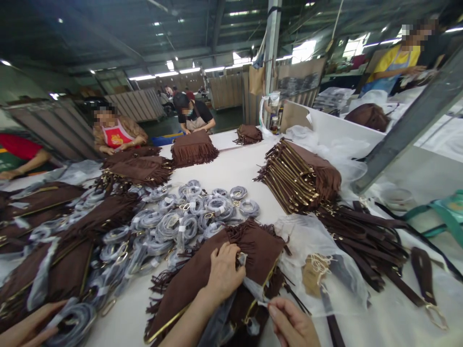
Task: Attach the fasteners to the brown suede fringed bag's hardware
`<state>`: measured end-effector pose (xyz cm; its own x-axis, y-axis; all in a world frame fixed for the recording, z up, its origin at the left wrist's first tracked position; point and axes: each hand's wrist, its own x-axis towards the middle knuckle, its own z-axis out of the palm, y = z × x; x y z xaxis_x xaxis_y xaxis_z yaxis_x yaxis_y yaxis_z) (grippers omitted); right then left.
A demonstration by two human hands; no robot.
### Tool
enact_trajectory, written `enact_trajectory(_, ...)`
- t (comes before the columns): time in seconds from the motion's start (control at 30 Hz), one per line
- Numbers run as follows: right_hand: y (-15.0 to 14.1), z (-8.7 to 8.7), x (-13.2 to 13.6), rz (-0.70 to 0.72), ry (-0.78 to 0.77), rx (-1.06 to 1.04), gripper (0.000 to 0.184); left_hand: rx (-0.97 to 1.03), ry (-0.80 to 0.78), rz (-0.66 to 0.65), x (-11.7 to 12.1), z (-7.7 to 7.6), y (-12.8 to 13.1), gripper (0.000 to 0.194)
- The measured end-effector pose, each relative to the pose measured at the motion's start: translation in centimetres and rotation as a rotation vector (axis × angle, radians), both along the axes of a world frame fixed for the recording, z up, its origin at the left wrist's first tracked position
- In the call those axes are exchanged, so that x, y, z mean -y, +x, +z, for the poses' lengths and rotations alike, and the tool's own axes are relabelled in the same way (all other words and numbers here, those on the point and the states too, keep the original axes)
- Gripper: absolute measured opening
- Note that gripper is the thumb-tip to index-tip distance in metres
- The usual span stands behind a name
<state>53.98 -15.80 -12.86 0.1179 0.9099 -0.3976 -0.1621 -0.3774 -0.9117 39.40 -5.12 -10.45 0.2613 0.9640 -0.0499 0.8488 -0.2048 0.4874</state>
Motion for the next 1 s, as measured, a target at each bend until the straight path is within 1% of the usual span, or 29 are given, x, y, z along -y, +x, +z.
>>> enact_trajectory(0.07,-0.2,-0.3,-0.8,-0.002,0.015,-0.018,0.050,0.004,-0.085,-0.027,-0.2,-0.1,-0.6,0.033)
enact_trajectory(0.13,-0.4,-0.7,-1.8,-0.006,0.036,-0.035,0.048,0.024,-0.134,-0.047,-0.5,0.0,-1.5,0.037)
enact_trajectory(0.2,-0.6,-0.9,-3.2,0.005,0.055,-0.034,0.044,0.053,-0.151,-0.060,-0.7,0.2,-2.3,0.038)
enact_trajectory(0.27,-1.2,-0.9,-4.7,0.049,0.060,-0.022,0.039,0.090,-0.152,-0.068,-0.9,0.4,-2.9,0.037)
enact_trajectory(0.33,-2.3,-0.9,-5.9,0.146,0.061,-0.046,0.034,0.156,-0.140,-0.066,-1.1,0.5,-3.2,0.035)
enact_trajectory(0.47,-5.5,-0.9,-7.0,0.420,0.015,-0.188,0.026,0.311,-0.114,-0.029,-1.7,0.5,-4.3,0.035)
enact_trajectory(0.57,-6.8,-0.3,-7.3,0.519,-0.008,-0.328,0.025,0.377,-0.136,-0.003,-2.1,1.2,-5.5,0.040)
enact_trajectory(0.6,-6.5,0.2,-7.4,0.549,-0.009,-0.366,0.026,0.391,-0.161,0.005,-2.1,1.6,-5.9,0.041)
enact_trajectory(0.67,-4.9,1.9,-7.7,0.633,-0.010,-0.400,0.030,0.424,-0.239,0.016,-1.9,3.0,-6.5,0.040)
enact_trajectory(0.7,-3.6,3.0,-7.9,0.695,-0.023,-0.397,0.030,0.446,-0.285,0.015,-1.6,3.9,-6.6,0.038)
enact_trajectory(0.77,-0.6,5.2,-8.4,0.767,-0.026,-0.377,0.028,0.493,-0.368,-0.008,-0.8,5.5,-6.4,0.033)
enact_trajectory(0.8,0.8,6.1,-8.6,0.779,-0.018,-0.363,0.027,0.510,-0.395,-0.022,-0.3,6.0,-6.1,0.032)
enact_trajectory(0.83,2.0,6.7,-8.8,0.824,-0.029,-0.341,0.026,0.522,-0.411,-0.031,0.2,6.4,-5.7,0.031)
enact_trajectory(0.87,3.0,7.1,-8.9,0.858,-0.036,-0.282,0.024,0.531,-0.416,-0.030,0.7,6.4,-5.2,0.030)
enact_trajectory(0.9,3.7,7.2,-8.9,0.881,-0.041,-0.222,0.023,0.533,-0.408,-0.021,1.2,6.1,-4.7,0.031)
enact_trajectory(0.93,4.1,6.9,-8.8,0.893,-0.039,-0.159,0.022,0.527,-0.387,-0.005,1.7,5.6,-4.3,0.031)
enact_trajectory(1.0,4.5,5.7,-8.5,0.889,-0.010,-0.045,0.021,0.490,-0.329,0.018,2.5,3.9,-3.6,0.033)
